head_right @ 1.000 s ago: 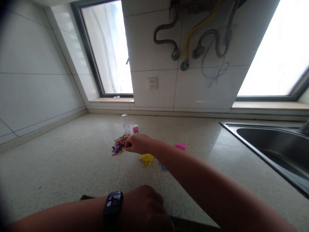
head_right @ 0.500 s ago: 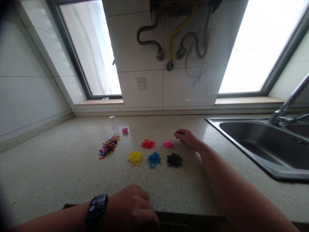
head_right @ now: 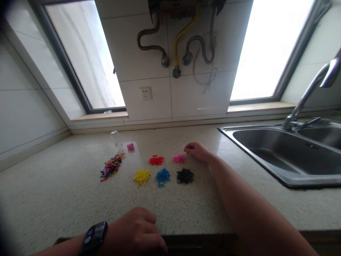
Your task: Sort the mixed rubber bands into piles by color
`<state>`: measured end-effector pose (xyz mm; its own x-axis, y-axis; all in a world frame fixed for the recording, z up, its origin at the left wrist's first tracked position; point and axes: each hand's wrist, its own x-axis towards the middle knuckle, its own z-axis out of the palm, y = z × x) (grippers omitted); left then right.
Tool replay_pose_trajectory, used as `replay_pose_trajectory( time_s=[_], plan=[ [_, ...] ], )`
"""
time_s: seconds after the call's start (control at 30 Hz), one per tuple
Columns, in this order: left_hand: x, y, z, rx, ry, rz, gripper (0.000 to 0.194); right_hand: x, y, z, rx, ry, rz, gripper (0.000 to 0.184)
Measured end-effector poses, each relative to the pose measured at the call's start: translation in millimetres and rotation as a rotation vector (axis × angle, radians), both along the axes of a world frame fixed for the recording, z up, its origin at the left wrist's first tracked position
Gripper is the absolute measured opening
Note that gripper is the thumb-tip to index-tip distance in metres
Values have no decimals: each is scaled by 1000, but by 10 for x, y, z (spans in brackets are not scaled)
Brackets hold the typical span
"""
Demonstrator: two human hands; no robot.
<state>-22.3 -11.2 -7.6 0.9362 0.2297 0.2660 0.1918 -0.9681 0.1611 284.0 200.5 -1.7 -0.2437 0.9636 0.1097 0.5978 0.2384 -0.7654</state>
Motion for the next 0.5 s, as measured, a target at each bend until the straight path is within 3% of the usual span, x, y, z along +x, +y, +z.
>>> replay_pose_trajectory(
  time_s=[0.5],
  plan=[
    [-7,-2,-11,-5,-42,-6,9,-87,-132,135,-45,106,99,35]
  ],
)
